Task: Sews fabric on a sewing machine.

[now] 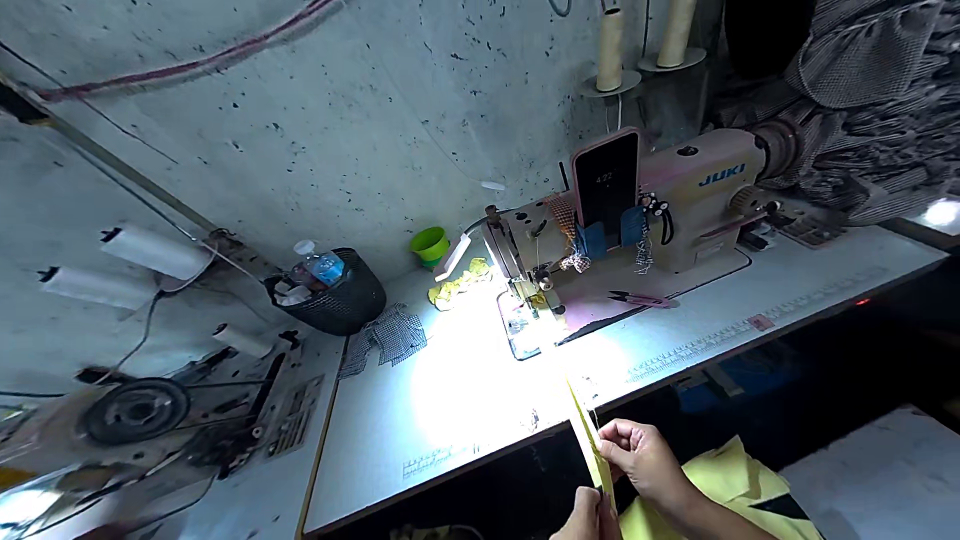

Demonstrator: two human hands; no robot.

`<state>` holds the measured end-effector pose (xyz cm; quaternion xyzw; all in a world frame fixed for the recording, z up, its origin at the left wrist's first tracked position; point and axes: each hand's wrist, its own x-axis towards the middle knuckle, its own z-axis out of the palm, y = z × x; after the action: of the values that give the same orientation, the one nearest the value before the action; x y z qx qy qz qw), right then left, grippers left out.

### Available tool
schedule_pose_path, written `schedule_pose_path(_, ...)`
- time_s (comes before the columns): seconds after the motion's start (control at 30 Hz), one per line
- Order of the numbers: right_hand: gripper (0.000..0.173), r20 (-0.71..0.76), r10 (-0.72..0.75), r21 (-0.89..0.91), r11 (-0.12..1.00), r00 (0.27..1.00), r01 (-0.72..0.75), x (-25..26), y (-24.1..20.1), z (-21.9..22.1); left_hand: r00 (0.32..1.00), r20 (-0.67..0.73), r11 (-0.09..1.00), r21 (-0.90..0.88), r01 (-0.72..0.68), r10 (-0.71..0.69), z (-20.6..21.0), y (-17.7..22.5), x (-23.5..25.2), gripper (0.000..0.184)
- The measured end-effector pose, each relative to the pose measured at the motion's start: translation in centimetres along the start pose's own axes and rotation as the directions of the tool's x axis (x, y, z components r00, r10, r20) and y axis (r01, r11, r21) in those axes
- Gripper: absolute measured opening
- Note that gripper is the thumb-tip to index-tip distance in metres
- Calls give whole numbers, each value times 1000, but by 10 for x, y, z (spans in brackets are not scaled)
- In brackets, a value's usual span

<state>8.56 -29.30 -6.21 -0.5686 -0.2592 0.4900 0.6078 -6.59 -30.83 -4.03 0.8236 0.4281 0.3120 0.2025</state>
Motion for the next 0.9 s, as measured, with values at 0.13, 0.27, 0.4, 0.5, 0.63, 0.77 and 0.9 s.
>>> schedule_pose_path(0.13, 4, 54, 2, 12, 1000, 999, -3, 1, -2, -1, 997, -11, 991, 114, -76, 78, 3, 6, 3, 11)
schedule_pose_path(0.27, 4, 85, 24, 25, 999, 996, -26, 2, -3, -4, 994, 35, 982, 153, -108, 104, 9, 5, 5, 11)
schedule_pose_path(0.4, 6, 92, 57, 37, 997, 994, -60, 2, -4, -7, 991, 42, 977, 171, -131, 125, 16, 6, 5, 12)
schedule_pose_path(0.5, 7, 104, 64, 37, 997, 993, -68, 1, -7, -8, 991, 52, 974, 185, -135, 127, 18, 5, 6, 11)
schedule_pose_path(0.63, 9, 99, -3, 14, 1000, 995, 2, 1, -4, -8, 991, 70, 967, 218, -129, 116, 22, 1, 7, 12)
schedule_pose_path(0.77, 3, 43, -96, -129, 987, 994, 101, 1, 1, -9, 991, 95, 984, 145, -103, 89, 21, -3, 10, 12)
schedule_pose_path(0.9, 4, -21, -119, -208, 972, 993, 112, -1, 5, -8, 986, 43, 942, -292, 166, -160, 18, -15, 34, 16)
